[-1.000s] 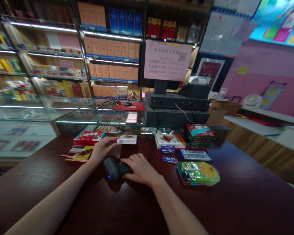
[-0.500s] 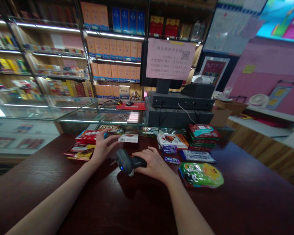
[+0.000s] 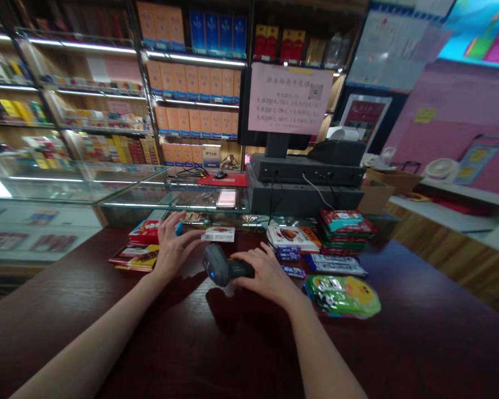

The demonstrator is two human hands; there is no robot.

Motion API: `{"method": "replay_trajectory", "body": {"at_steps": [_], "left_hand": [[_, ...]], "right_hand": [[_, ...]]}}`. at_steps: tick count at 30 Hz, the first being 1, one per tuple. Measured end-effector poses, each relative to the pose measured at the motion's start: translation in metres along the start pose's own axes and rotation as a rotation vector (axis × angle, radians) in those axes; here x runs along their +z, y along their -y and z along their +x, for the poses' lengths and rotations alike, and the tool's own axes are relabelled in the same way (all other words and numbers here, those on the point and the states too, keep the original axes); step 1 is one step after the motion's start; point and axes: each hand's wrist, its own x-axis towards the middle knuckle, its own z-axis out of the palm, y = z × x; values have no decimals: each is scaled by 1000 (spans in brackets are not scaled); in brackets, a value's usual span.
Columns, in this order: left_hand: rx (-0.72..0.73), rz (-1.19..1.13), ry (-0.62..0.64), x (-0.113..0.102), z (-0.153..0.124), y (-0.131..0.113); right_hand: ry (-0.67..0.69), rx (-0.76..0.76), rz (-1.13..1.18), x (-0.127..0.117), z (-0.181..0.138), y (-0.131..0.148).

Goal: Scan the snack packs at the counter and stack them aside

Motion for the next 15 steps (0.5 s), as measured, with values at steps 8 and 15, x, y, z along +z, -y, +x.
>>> {"method": "replay_trajectory", "body": {"at_steps": [8, 15], "left_hand": [[12, -19, -26, 4, -2, 4], [4, -24, 3, 0, 0, 1]], "right_hand": [[-14, -16, 0, 3, 0, -4], [-39, -5, 3, 1, -1, -5]]}}
